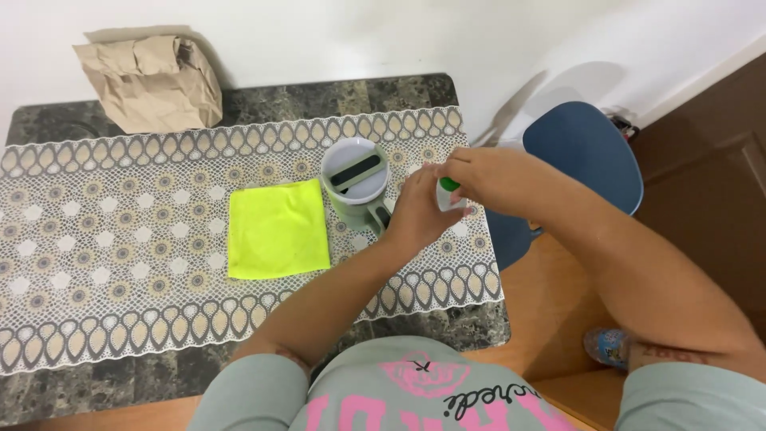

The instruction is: Cleaning the kitchen area by clearing a table, organizing bottles, and rinsing dishes in the sink.

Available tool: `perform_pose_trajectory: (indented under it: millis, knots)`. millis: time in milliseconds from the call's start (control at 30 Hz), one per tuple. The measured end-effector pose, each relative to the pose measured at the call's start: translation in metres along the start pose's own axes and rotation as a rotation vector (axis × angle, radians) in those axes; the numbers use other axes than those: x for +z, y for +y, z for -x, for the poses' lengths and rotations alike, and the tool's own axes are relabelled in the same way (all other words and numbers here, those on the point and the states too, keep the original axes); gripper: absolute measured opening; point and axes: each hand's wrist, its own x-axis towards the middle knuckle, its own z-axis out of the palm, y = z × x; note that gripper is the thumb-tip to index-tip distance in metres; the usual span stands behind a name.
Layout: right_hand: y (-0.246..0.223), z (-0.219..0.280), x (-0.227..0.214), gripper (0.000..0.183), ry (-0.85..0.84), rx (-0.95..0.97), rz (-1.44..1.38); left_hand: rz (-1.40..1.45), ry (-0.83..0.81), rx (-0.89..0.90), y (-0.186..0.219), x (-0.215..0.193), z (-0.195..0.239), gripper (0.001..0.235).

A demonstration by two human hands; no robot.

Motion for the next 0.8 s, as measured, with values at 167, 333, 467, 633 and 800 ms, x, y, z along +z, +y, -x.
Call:
perform_pose_trajectory:
  millis: [167, 333, 467, 633, 800]
  knots:
    - [0.014, -0.015, -0.002, 0.030, -0.066, -0.125, 0.189, 0.124, 0.077, 0.060, -0.008, 0.007, -0.011, 0.058]
    - [0.013, -0.021, 0.008, 0.024, 0.047, -0.255, 0.366, 0.220, 0.157, 0.064, -0.006, 0.016, -0.011, 0.046]
    - [0.005, -0.024, 0.018, 0.016, 0.246, -0.153, 0.436, 0.185, 0.223, 0.063, -0.005, 0.019, -0.015, 0.043]
    - [-0.009, -0.023, 0.036, 0.019, 0.378, 0.127, 0.384, 0.088, 0.363, 0.032, -0.007, 0.041, -0.015, 0.054]
    - [-0.014, -0.011, 0.041, 0.042, 0.392, 0.386, 0.259, 0.019, 0.285, -0.066, -0.010, 0.050, -0.009, 0.056]
